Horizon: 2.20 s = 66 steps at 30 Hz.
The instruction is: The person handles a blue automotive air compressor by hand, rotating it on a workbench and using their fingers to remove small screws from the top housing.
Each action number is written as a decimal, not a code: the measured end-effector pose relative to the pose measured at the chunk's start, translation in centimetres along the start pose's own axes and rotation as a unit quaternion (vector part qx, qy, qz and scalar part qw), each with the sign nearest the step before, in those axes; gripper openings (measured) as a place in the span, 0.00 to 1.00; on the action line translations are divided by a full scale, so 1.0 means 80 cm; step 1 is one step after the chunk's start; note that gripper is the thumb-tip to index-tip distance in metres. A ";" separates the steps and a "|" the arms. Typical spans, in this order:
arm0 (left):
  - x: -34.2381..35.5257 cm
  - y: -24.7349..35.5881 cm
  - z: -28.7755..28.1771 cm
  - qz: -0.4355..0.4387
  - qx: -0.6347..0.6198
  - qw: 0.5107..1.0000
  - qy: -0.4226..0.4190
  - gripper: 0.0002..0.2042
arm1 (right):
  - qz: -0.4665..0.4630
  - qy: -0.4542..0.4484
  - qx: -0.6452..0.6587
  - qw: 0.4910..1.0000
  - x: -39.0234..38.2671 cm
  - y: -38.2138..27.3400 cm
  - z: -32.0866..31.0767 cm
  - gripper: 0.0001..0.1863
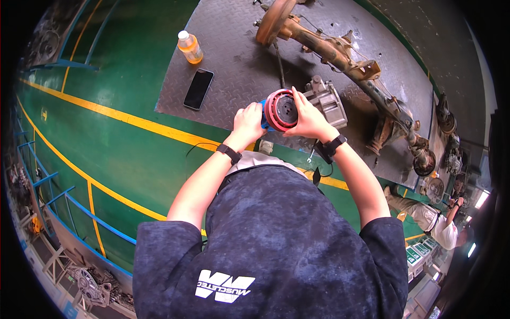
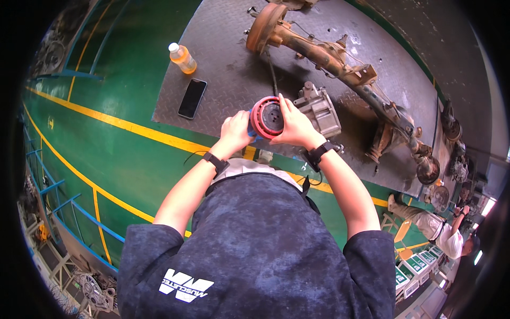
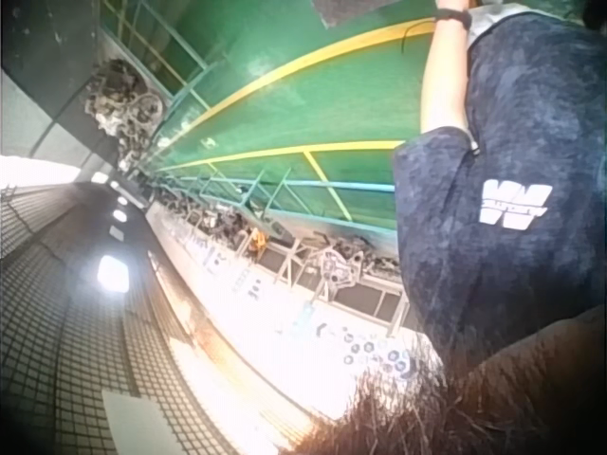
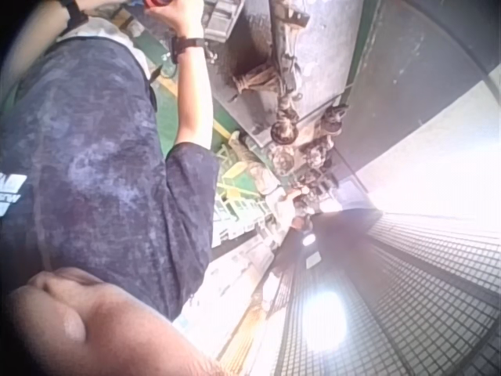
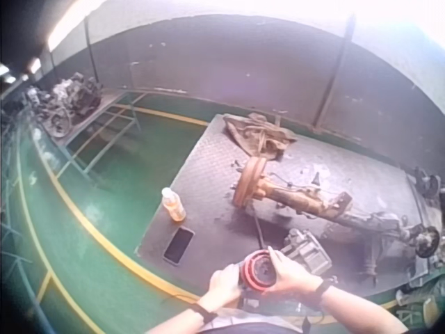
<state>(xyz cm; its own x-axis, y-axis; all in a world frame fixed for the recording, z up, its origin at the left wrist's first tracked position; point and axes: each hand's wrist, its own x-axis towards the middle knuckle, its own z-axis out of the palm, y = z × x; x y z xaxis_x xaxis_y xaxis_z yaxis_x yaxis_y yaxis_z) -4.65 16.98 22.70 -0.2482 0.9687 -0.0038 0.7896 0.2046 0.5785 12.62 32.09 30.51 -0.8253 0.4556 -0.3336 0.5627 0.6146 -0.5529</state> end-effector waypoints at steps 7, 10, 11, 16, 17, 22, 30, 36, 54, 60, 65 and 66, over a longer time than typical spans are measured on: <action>0.001 0.000 0.005 0.006 0.000 1.000 0.001 0.26 | -0.030 0.034 -0.024 0.999 -0.002 -0.004 0.000 0.74; 0.001 0.001 0.004 0.002 -0.003 1.000 0.003 0.25 | 0.019 0.042 -0.020 0.999 -0.011 -0.007 0.011 0.74; 0.001 0.002 0.004 0.005 -0.003 1.000 0.005 0.25 | -0.015 0.084 -0.036 0.996 -0.013 -0.003 0.015 0.71; 0.000 0.002 0.004 0.005 -0.003 1.000 0.016 0.25 | -0.082 0.205 -0.021 0.975 -0.010 -0.005 0.002 0.32; 0.001 0.002 0.002 0.000 -0.003 1.000 0.006 0.25 | -0.086 0.194 -0.033 0.977 -0.009 -0.003 -0.002 0.30; -0.001 0.001 0.003 -0.003 -0.004 1.000 -0.001 0.26 | -0.090 0.156 -0.062 0.982 -0.008 -0.006 -0.014 0.30; -0.002 0.002 0.000 -0.003 -0.005 1.000 -0.001 0.26 | -0.056 0.095 -0.063 0.992 -0.008 -0.002 -0.015 0.36; -0.001 0.002 0.003 0.001 -0.003 1.000 0.002 0.27 | -0.043 0.092 -0.068 0.993 -0.011 -0.003 -0.015 0.36; 0.000 0.000 0.002 0.003 0.006 1.000 -0.007 0.27 | -0.054 0.115 -0.111 0.986 -0.015 0.003 -0.006 0.35; 0.000 0.001 0.000 0.010 0.010 1.000 0.000 0.28 | -0.032 0.129 -0.105 0.986 -0.017 0.001 0.000 0.35; 0.000 0.000 0.003 0.004 0.007 1.000 -0.004 0.27 | -0.062 0.137 -0.133 0.980 -0.016 0.000 -0.014 0.32; 0.001 0.000 0.003 0.000 0.006 1.000 -0.004 0.27 | -0.078 0.145 -0.129 0.978 -0.015 0.003 -0.019 0.30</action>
<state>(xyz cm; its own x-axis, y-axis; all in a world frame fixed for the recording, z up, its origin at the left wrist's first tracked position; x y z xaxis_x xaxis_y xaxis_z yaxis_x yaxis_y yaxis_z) -4.53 17.07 22.50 -0.2432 0.9699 -0.0100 0.7968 0.2057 0.5681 13.82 32.67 31.96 -0.8753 0.4836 -0.0093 0.4548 0.8163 -0.3562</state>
